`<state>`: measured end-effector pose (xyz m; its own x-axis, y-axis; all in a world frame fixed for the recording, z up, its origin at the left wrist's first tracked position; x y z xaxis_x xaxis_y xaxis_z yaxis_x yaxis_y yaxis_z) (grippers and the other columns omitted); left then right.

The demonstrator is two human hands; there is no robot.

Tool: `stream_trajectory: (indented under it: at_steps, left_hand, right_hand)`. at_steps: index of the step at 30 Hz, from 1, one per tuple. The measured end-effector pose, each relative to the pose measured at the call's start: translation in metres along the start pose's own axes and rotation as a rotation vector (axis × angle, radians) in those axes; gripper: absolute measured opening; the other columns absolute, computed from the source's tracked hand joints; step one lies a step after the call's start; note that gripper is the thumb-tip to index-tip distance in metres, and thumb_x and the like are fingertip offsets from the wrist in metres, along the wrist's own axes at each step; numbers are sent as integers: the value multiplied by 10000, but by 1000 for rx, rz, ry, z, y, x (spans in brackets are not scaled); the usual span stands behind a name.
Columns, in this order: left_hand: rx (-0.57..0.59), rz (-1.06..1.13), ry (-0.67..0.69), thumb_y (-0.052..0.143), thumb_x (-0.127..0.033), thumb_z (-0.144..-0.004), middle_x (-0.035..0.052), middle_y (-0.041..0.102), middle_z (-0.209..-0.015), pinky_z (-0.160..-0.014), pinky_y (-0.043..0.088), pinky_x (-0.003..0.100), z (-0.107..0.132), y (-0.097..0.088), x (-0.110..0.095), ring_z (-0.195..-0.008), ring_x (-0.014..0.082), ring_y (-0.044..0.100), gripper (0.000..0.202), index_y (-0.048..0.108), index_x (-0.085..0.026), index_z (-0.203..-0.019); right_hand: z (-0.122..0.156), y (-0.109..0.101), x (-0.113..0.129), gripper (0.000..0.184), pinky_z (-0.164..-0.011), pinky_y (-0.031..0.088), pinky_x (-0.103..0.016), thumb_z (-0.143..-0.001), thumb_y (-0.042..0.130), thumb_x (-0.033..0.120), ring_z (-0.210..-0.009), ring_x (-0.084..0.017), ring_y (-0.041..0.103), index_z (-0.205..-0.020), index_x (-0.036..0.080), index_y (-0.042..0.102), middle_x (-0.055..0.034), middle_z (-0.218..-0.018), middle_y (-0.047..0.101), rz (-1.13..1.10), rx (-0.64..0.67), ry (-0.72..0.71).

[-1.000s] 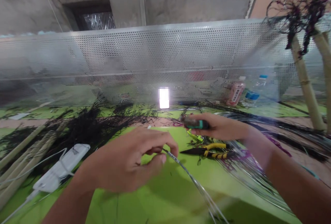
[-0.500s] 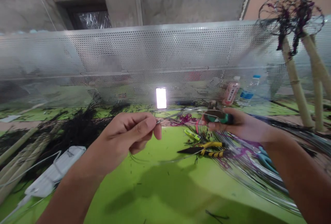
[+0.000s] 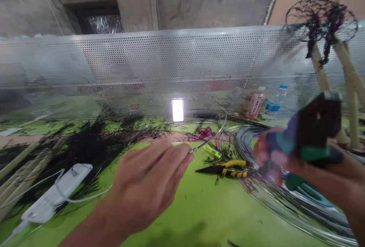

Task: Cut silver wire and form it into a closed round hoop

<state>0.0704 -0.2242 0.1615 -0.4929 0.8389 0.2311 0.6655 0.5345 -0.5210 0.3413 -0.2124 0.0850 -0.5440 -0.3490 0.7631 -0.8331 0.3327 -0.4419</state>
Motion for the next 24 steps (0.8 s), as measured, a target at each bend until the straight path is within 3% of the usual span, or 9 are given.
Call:
stream_trajectory:
  at_steps: [1, 5, 9, 14, 19, 22, 24]
  left_hand:
    - [-36, -87, 77, 619, -84, -945, 39, 728, -785, -621, 501, 260, 4, -1, -7, -681, 123, 663, 78, 691, -82, -974]
    - [-119, -209, 230, 644, -116, -944, -3, 637, -625, -471, 420, 310, 18, -5, -23, -592, 143, 614, 102, 668, -58, -1025]
    - [-44, -202, 220, 604, -67, -962, -37, 583, -544, -462, 415, 331, 17, -2, -26, -534, 135, 583, 114, 650, -56, -1066]
    - [-12, -207, 182, 597, -68, -967, -23, 619, -559, -469, 434, 330, 11, -2, -29, -487, 119, 563, 130, 687, -49, -1059]
    - [-60, -165, 170, 620, -82, -953, 34, 686, -640, -463, 444, 313, 12, -2, -24, -517, 120, 594, 103, 713, -39, -963]
    - [-58, -251, 256, 690, -59, -890, 26, 657, -642, -460, 454, 312, 14, 3, -24, -515, 125, 584, 119, 715, -14, -996]
    - [-49, -320, 339, 735, -54, -846, 5, 603, -611, -430, 442, 311, 15, 8, -24, -484, 118, 554, 180, 716, 16, -1011]
  right_hand:
    - [9, 16, 8, 272, -595, 623, -282, -824, 712, 526, -724, -219, 710, -955, 288, 724, -54, -909, 736, -27, 106, -18]
    - [22, 68, 20, 319, -873, 603, -306, -898, 664, 427, -990, -209, 693, -1197, 324, 627, -23, -1105, 709, -27, 200, -48]
    - [13, 109, 22, 160, -969, 527, -335, -962, 573, 301, -1071, -193, 609, -1119, 284, 594, -41, -1141, 614, -42, 286, -158]
    - [3, 118, 25, 122, -926, 519, -368, -962, 561, 321, -1121, -233, 557, -1056, 250, 593, -84, -1127, 545, -28, 174, -236]
    - [-6, 123, 36, 86, -779, 503, -363, -970, 534, 308, -885, -199, 578, -995, 235, 573, -49, -969, 580, -42, 122, -258]
    - [-6, 124, 31, 182, -795, 511, -381, -969, 555, 403, -856, -197, 567, -937, 225, 574, -41, -919, 577, -88, 165, -163]
    - [1, 127, 15, 295, -808, 546, -396, -941, 582, 512, -894, -212, 587, -983, 221, 577, -55, -954, 592, -195, 281, 12]
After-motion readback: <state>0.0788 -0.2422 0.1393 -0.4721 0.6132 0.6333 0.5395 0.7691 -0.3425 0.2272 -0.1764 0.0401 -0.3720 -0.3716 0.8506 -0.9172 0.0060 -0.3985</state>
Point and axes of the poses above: each hand's wrist, its own z-axis away from the middle knuckle, its own y-axis out of the palm, x = y × z, the point moved 8 cm from there along -z, towards the middle knuckle
